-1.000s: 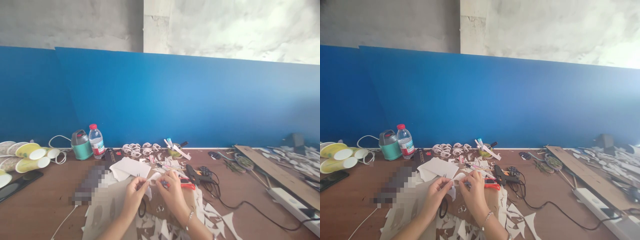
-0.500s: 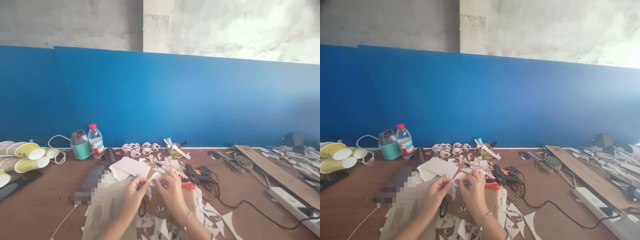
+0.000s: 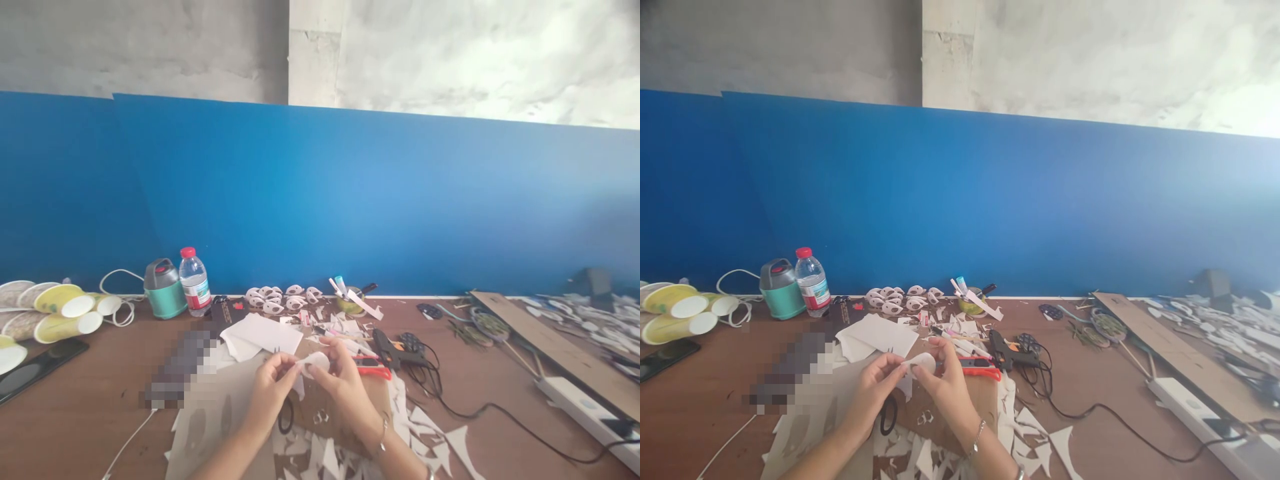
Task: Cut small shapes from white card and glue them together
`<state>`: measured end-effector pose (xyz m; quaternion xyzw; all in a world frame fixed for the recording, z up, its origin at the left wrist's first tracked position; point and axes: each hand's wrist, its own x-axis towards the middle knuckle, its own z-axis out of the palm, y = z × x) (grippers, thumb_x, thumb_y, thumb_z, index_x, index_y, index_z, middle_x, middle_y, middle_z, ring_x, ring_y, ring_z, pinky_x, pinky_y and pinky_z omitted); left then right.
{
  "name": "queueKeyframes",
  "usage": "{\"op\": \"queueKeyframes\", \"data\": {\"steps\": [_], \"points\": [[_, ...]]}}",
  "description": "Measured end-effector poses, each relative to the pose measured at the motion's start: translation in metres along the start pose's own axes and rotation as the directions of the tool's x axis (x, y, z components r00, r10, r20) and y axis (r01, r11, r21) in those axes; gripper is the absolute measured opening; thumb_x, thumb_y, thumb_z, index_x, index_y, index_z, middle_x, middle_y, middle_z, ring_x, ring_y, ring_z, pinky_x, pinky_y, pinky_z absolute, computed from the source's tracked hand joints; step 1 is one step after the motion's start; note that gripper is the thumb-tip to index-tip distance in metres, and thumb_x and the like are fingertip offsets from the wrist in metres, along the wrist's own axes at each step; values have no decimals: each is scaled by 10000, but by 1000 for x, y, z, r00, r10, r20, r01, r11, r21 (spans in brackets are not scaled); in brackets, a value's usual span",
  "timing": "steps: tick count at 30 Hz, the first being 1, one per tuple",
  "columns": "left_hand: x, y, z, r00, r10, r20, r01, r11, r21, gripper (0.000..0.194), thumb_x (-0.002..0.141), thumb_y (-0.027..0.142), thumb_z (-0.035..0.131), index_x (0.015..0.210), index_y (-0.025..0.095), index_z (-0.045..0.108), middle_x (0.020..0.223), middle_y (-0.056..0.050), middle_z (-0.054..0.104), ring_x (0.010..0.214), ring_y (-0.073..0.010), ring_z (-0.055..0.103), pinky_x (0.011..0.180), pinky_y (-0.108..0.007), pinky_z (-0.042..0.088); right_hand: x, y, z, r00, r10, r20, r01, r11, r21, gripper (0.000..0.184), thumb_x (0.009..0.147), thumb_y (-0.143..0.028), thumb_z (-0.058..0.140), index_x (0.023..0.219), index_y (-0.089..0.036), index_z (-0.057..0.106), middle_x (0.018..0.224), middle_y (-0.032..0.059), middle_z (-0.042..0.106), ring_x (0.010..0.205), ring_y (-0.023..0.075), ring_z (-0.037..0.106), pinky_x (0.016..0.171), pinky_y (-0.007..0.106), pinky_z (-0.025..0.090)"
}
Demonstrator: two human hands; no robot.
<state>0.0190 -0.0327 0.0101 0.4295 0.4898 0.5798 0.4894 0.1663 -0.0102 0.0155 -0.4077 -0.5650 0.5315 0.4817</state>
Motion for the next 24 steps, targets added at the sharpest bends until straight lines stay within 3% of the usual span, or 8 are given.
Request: {"op": "queueKeyframes", "data": {"steps": [3,6,15,24], "points": [[-2,0,0,999,0,54,-2,1000,31,293,683,432,686,728,152,615,589,9,573,511,-111,513,491,-214,441,1,1,0,997,25,67,-36,985,167,447,718,-272,687,1087,-230,440,800,-26,569,691,146,551,638,276,421],[-5,2,1,997,7,78,-9,999,34,300,687,441,680,733,151,616,599,1,588,517,-119,531,504,-224,451,1,-1,0,996,23,87,-40,980,194,423,709,-263,693,1057,-225,455,718,-45,557,653,136,542,620,265,410],[-5,5,2,998,-6,57,4,1000,29,294,667,434,697,722,153,629,573,7,597,502,-123,536,501,-226,440,-4,-3,-1,993,-106,45,109,992,-67,359,794,-242,578,1123,-232,433,769,-29,532,646,126,509,611,254,433],[-7,6,2,999,-27,44,27,1000,0,260,673,388,704,743,152,623,637,-6,610,537,-116,531,529,-221,430,-9,0,4,976,-203,78,213,965,-151,308,840,-241,516,1125,-226,399,869,4,551,756,151,534,710,289,446]]}}
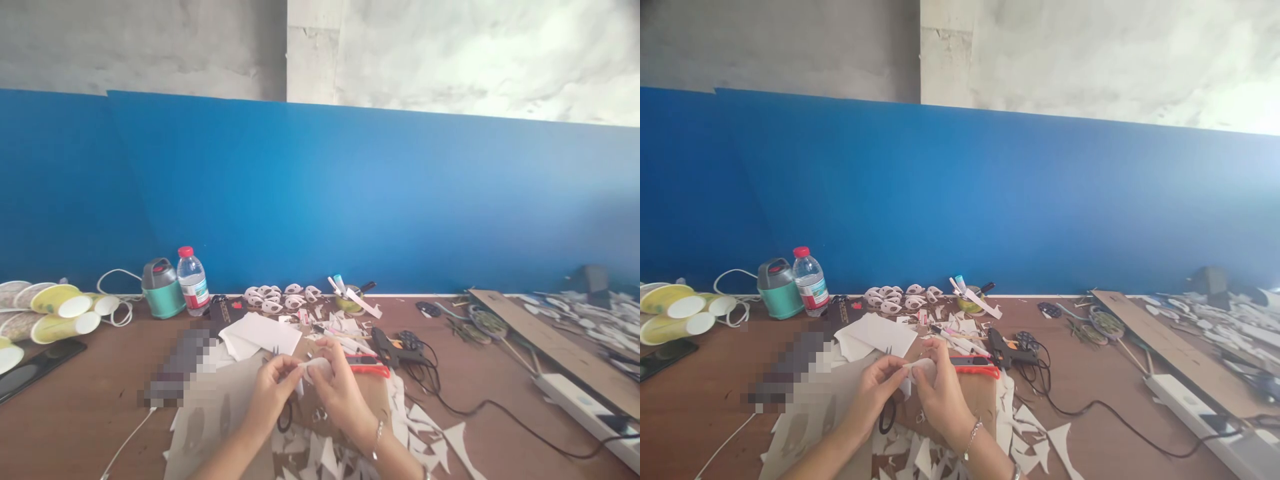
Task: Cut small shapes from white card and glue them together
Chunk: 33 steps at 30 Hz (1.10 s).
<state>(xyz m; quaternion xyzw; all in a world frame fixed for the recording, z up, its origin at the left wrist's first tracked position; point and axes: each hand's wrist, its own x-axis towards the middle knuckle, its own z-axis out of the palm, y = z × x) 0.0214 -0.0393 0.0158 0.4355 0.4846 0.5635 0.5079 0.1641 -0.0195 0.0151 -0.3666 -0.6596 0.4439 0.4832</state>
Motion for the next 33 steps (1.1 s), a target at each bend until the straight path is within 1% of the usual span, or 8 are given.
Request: {"op": "queueKeyframes", "data": {"steps": [5,9,12,15,20,24,28,33], "points": [[2,1,-1,999,16,35,-15,1000,-26,348,677,403,699,922,186,581,738,-13,631,637,-143,554,582,-230,442,1,-2,2,996,71,-52,-64,989,130,287,813,-268,576,1058,-228,431,820,-13,569,707,140,529,658,256,440],[3,-3,-1,991,69,117,-86,985,151,276,665,414,705,747,163,624,719,-20,586,690,-160,539,595,-221,424,2,0,4,990,110,-88,-86,966,244,318,757,-279,656,1007,-222,468,771,-24,566,674,130,522,623,239,424],[4,-7,-1,983,108,145,-136,971,195,286,716,443,655,696,158,630,712,-23,575,701,-167,533,612,-224,417,4,1,3,990,139,-26,-123,936,329,284,762,-306,660,978,-214,499,747,-24,557,673,131,529,624,245,420],[5,-9,-2,987,97,131,-122,971,204,310,733,466,634,669,163,620,651,-7,565,640,-154,519,603,-223,403,5,1,0,988,148,38,-151,911,384,261,776,-345,649,962,-209,526,723,-26,544,677,134,534,630,253,420],[4,-4,-1,987,96,126,-127,958,259,313,738,460,630,646,161,626,659,-19,589,660,-170,532,605,-234,392,6,-3,-3,985,168,49,-174,924,341,300,730,-343,689,951,-210,536,730,-27,540,657,129,516,600,250,421],[0,3,0,975,182,124,-212,927,309,282,741,403,636,584,171,605,657,-21,574,691,-183,526,668,-255,402,5,-3,-2,981,182,72,-196,933,302,262,770,-318,632,975,-213,506,712,-32,532,644,129,511,606,259,430],[-1,3,0,963,232,137,-264,914,308,264,746,389,633,597,173,608,669,-27,565,705,-186,516,688,-265,406,4,1,0,986,141,87,-160,948,276,266,798,-298,596,1017,-227,463,758,-28,538,654,129,520,613,260,429],[1,-2,0,977,187,103,-209,940,269,306,751,421,625,578,170,601,632,-20,549,659,-173,514,642,-251,412,3,-1,-1,988,134,72,-149,948,282,288,821,-331,579,1060,-231,453,808,-12,551,728,149,539,666,274,436]]}}
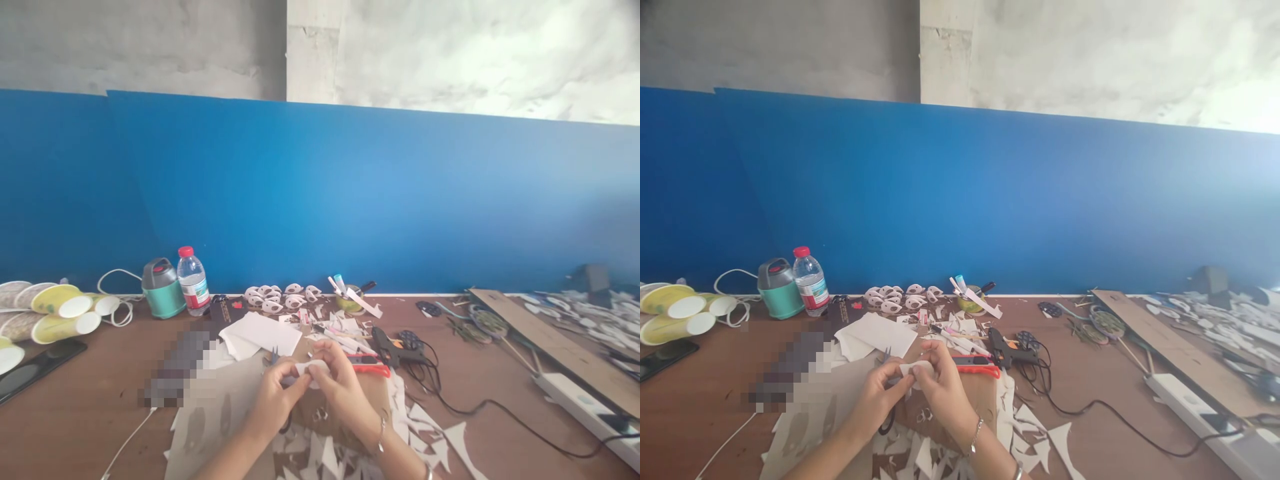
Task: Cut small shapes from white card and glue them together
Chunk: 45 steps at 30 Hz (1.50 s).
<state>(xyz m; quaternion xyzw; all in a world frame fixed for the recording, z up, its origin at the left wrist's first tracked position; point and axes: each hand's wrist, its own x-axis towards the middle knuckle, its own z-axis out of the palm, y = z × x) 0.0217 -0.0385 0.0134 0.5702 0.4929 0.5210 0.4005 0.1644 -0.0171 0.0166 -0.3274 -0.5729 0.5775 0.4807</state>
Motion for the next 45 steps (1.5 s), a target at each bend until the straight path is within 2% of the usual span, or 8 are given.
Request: {"op": "queueKeyframes", "data": {"steps": [5,12,20,27,33,40,43,45], "points": [[2,-8,-1,992,-118,-51,113,989,-91,290,733,455,634,708,167,633,618,-10,564,625,-165,527,590,-234,418,-1,-4,-1,1000,-4,30,4,1000,-9,357,802,-354,611,1096,-231,449,923,24,594,787,168,545,705,293,434],[2,-1,-3,987,-162,22,163,975,-152,328,701,497,645,733,172,614,627,-3,591,596,-157,537,573,-227,424,-1,-4,1,1000,13,-5,-13,997,-75,356,790,-350,619,1076,-224,448,785,-11,570,693,150,513,639,269,409],[0,2,-2,996,-83,29,86,990,-116,327,753,473,607,677,155,604,628,-11,546,595,-149,516,571,-226,409,-2,-11,5,999,44,20,-41,994,-105,364,761,-421,646,1007,-220,470,707,-40,510,591,114,449,541,228,364],[-1,5,-2,1000,-12,-15,12,999,-52,323,745,464,618,639,158,620,654,-34,580,638,-172,529,608,-239,424,-1,-1,4,998,-36,44,40,996,-84,342,792,-371,632,1028,-237,424,748,-35,510,621,116,465,558,226,368],[1,-7,-2,993,-116,-19,113,986,-120,328,747,481,611,703,156,619,610,-12,583,581,-156,532,559,-227,413,0,-6,3,998,47,30,-45,998,-35,379,779,-390,640,1046,-234,422,732,-36,542,640,128,477,573,235,365],[1,-6,-3,991,-132,20,133,981,-141,320,762,471,595,714,155,607,628,-7,592,593,-149,541,560,-229,416,1,-4,2,999,10,34,-9,1000,-14,342,782,-363,631,1029,-230,435,774,-20,576,681,141,503,625,258,384],[1,-6,-2,991,-130,11,130,981,-141,322,742,471,620,719,151,602,623,-10,593,583,-151,538,548,-231,414,0,-4,2,999,6,37,-4,998,-61,312,782,-323,621,1029,-225,458,794,-13,584,697,147,520,646,268,397],[2,-6,-2,992,-128,5,127,980,-155,330,740,478,619,746,148,610,629,-15,604,592,-159,548,549,-234,416,-1,-4,1,998,-4,59,10,995,-99,361,759,-260,628,1080,-227,465,838,-6,591,741,158,538,675,276,409]]}}
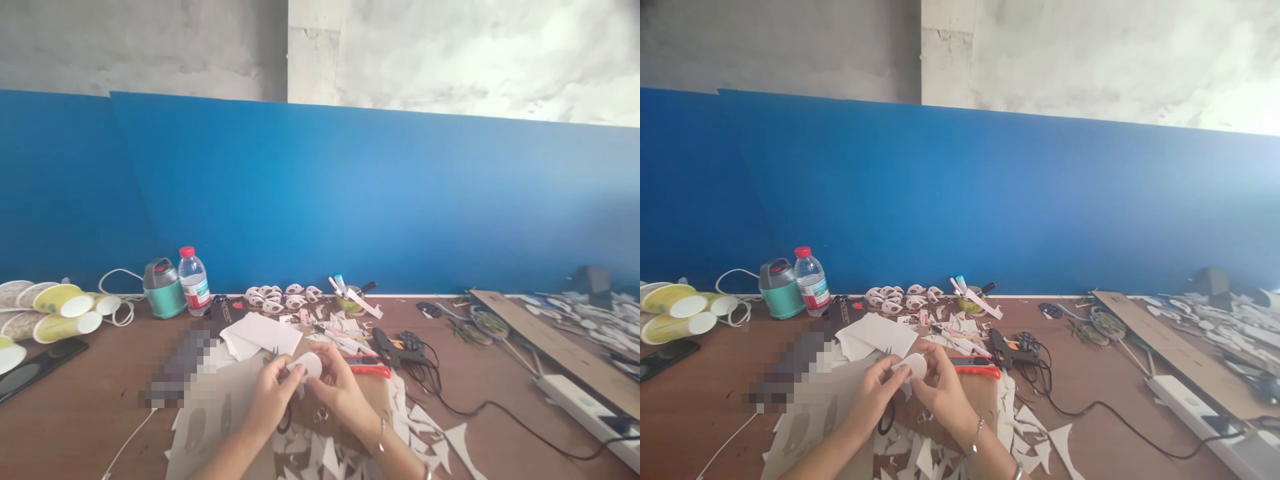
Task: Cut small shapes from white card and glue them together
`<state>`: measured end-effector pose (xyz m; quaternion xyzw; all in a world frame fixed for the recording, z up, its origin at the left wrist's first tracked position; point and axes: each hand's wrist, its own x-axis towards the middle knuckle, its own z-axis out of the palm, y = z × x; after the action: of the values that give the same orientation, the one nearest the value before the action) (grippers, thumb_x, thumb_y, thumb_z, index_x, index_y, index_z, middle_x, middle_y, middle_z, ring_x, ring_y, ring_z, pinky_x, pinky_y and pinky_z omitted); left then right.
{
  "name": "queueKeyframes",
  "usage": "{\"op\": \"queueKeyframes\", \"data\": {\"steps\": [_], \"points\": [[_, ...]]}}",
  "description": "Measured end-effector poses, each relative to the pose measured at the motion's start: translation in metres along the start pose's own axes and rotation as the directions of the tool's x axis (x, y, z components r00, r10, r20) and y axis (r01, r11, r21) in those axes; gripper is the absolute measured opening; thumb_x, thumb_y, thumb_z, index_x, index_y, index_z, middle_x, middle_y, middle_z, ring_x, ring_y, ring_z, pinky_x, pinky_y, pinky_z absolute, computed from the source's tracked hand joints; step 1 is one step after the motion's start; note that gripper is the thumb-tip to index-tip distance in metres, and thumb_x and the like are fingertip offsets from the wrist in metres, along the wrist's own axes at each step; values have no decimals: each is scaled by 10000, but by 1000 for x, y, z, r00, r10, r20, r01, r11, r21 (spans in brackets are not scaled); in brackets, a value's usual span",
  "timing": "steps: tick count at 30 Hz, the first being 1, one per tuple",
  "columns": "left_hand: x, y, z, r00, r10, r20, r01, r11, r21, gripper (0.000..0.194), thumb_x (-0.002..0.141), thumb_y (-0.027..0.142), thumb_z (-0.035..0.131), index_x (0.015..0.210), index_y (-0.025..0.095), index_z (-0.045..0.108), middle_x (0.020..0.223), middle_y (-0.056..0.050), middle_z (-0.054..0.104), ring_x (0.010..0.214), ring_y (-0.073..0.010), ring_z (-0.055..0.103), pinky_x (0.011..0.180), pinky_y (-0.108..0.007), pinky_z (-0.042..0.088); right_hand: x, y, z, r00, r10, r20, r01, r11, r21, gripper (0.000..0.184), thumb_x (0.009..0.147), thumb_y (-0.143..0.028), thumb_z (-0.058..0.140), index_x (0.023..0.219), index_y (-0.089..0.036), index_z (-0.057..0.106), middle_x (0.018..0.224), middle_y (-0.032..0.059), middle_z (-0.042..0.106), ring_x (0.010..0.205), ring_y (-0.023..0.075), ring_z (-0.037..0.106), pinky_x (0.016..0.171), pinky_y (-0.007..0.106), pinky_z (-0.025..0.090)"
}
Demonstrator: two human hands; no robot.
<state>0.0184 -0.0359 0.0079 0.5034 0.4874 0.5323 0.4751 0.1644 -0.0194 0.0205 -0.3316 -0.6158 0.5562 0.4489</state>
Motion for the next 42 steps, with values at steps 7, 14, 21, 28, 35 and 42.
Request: {"op": "queueKeyframes", "data": {"steps": [7,14,21,28,35,42], "points": [[1,6,1,998,-63,-28,60,993,-105,337,679,480,663,746,151,629,637,-13,635,633,-179,574,564,-241,421,-1,1,-2,997,-68,48,72,993,-89,388,731,-122,577,1101,-214,503,1018,33,596,906,190,544,787,318,420],[-2,13,1,998,-69,4,69,990,-121,313,671,445,681,771,150,672,713,-39,682,719,-200,594,625,-251,442,0,6,-5,985,-167,51,174,959,-222,377,723,-108,576,1080,-214,518,1025,31,574,929,191,528,805,311,415],[-1,14,0,997,-50,56,55,993,-102,334,716,459,636,815,142,673,741,-54,679,721,-202,600,635,-266,453,-3,-4,-3,977,-211,30,212,945,-248,347,748,-138,564,1066,-226,458,1102,44,557,1032,203,520,892,335,405],[2,11,-6,985,73,-154,-51,989,141,312,755,438,579,934,187,626,863,-44,635,780,-196,589,725,-289,466,2,0,-12,948,-287,-137,186,850,-492,283,713,-149,531,970,-212,429,915,26,550,858,195,534,757,322,436],[-3,13,-3,984,176,13,-172,939,298,219,649,334,669,811,190,637,861,-55,647,824,-227,574,785,-323,442,-1,-1,-5,913,-398,85,286,478,-830,313,621,-134,527,920,-187,451,926,52,528,887,241,467,762,375,357],[-1,9,-1,979,195,-50,-168,929,330,127,722,313,581,714,190,612,731,-31,637,721,-196,585,701,-282,469,-1,-5,-5,897,-400,187,349,383,-855,421,683,-102,516,1095,-187,498,994,68,571,952,246,468,824,380,320]]}}
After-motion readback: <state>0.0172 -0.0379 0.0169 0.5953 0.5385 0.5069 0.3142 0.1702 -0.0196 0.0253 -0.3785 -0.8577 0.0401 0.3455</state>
